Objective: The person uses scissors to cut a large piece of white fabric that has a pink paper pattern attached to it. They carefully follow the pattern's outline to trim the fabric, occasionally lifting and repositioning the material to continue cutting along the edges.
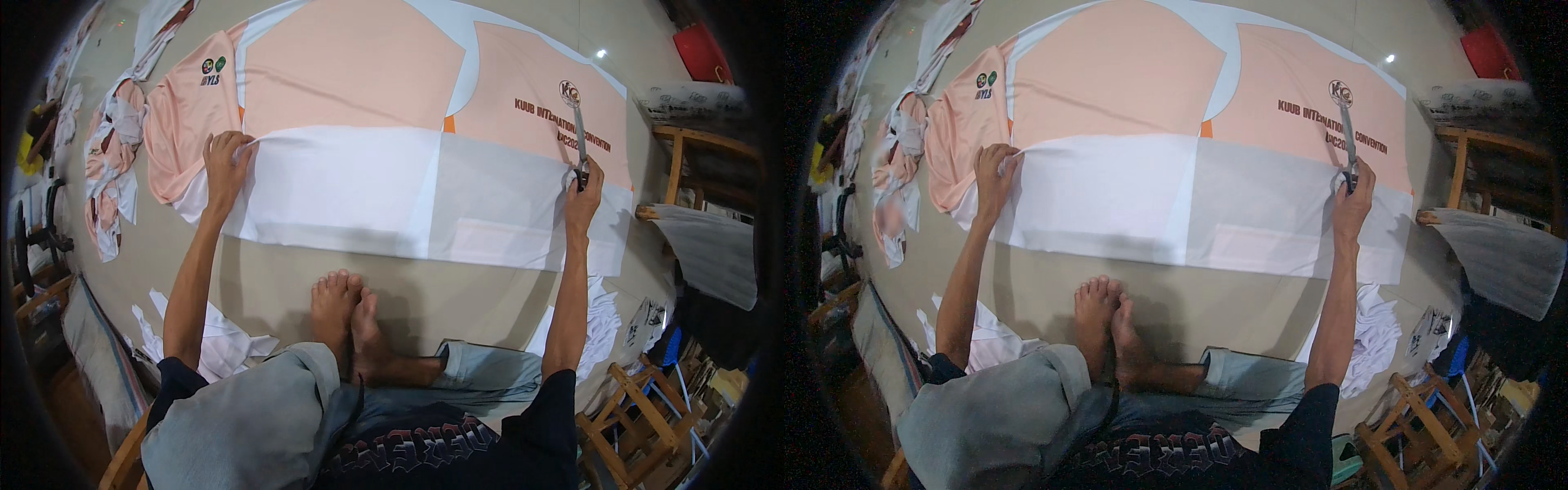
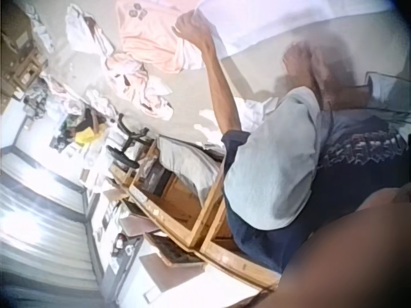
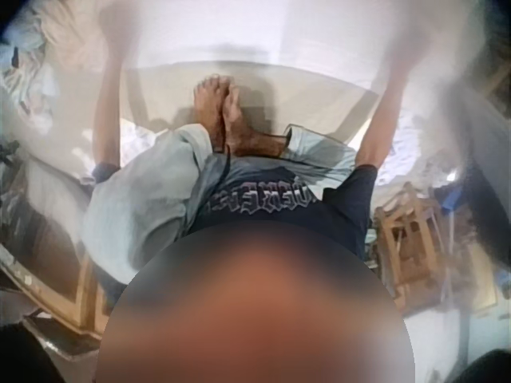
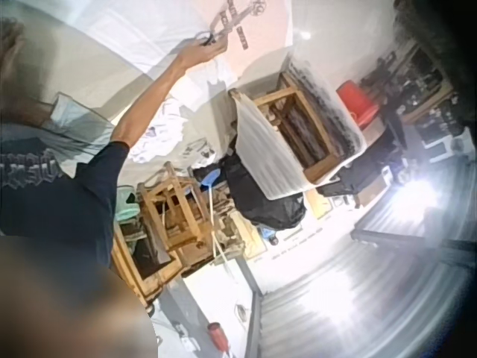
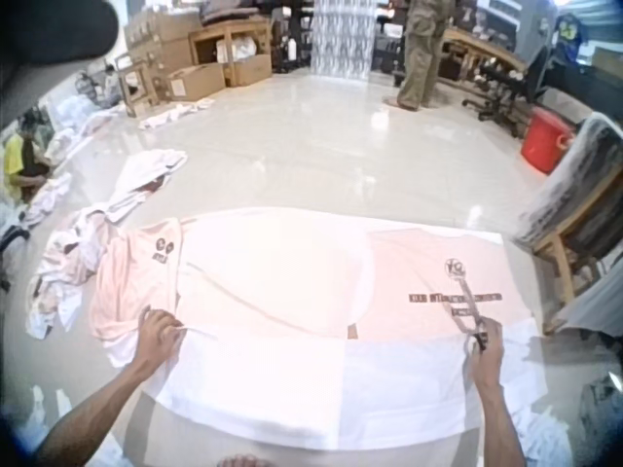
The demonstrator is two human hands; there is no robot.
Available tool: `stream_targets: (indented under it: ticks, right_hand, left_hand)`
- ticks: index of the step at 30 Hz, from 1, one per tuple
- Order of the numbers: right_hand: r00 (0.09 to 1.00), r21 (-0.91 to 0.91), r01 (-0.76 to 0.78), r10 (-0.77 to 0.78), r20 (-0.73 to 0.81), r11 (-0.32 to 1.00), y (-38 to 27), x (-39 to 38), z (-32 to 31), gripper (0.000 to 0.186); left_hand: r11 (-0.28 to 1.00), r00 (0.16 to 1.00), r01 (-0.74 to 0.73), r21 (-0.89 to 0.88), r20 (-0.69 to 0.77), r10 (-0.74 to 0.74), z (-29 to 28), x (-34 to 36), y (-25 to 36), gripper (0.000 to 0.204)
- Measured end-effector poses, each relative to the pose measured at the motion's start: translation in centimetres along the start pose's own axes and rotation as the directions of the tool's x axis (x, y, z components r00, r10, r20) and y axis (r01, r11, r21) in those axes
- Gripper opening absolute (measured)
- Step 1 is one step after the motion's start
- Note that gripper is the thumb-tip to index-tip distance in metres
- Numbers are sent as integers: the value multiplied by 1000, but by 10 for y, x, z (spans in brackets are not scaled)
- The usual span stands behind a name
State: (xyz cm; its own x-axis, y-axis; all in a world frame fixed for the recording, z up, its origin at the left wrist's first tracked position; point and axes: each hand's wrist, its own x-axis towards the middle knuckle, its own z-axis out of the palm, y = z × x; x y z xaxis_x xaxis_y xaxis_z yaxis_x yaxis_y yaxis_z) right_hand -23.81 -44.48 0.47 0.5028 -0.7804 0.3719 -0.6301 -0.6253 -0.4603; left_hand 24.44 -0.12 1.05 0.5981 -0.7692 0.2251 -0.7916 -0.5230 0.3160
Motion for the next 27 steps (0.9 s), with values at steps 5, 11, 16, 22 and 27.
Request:
stream_targets:
  ticks: [5,11,16,22,27]
  right_hand:
    - [1000,-26,-12,11,-13,1000,6,3,1,59]
    - [1000,-50,-13,14,16,999,10,8,10,59]
    - [999,-49,-53,54,9,997,9,7,10,59]
    - [999,-55,-25,27,22,998,12,12,11,58]
    - [999,-54,-50,50,-5,997,5,10,8,55]
  left_hand:
    - [1000,1000,2,3,11,-2,4,17,-2,12]
    - [1000,999,9,6,37,-9,16,20,-6,13]
    - [999,1000,-15,37,7,15,24,20,-9,13]
    - [998,1000,-2,57,11,1,27,17,-8,14]
    - [997,1000,-15,81,3,15,29,15,-10,15]
